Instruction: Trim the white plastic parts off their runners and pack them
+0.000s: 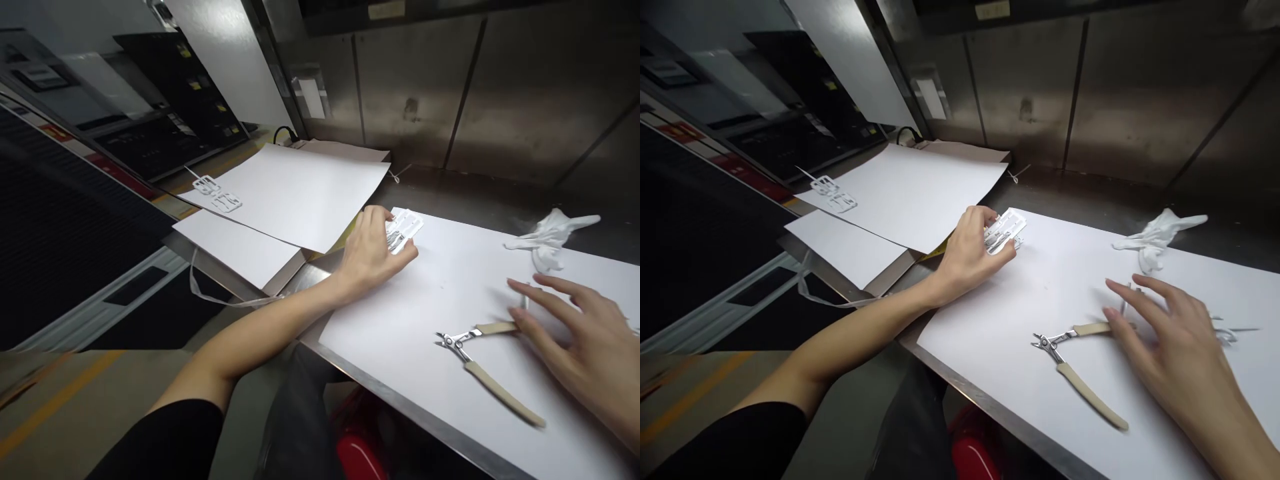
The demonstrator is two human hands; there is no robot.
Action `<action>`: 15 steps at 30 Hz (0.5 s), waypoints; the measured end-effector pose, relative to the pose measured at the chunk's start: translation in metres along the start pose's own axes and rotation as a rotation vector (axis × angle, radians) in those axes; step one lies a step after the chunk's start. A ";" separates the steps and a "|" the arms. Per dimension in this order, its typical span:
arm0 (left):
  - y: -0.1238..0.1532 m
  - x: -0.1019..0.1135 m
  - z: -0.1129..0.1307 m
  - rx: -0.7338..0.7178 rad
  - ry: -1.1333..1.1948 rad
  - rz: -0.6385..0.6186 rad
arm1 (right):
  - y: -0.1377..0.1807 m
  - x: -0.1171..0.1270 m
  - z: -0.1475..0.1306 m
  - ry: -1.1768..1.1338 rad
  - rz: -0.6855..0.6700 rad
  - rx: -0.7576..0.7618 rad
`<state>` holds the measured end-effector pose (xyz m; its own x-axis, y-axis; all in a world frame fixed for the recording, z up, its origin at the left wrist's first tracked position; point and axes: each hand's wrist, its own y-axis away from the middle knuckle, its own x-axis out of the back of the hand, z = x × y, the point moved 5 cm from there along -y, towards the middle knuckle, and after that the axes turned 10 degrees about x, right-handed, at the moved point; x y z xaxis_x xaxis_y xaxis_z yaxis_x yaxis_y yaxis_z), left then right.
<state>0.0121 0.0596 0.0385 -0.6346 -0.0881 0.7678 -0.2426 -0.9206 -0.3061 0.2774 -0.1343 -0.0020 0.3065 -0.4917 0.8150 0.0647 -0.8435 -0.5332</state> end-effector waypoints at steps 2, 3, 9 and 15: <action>0.000 -0.005 -0.001 0.050 -0.133 -0.103 | -0.002 -0.003 0.005 -0.033 0.006 0.024; 0.001 -0.008 -0.002 0.062 -0.194 -0.156 | -0.003 -0.004 0.007 -0.050 0.010 0.011; 0.005 -0.022 -0.005 0.048 -0.275 -0.281 | -0.009 -0.005 0.017 -0.135 0.040 -0.113; -0.003 -0.033 -0.007 -0.005 -0.194 -0.295 | -0.011 -0.011 0.029 -0.118 0.083 -0.178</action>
<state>0.0287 0.0677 0.0107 -0.3856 0.1106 0.9160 -0.3987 -0.9153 -0.0573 0.3007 -0.1136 -0.0113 0.4136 -0.5411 0.7322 -0.1305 -0.8312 -0.5405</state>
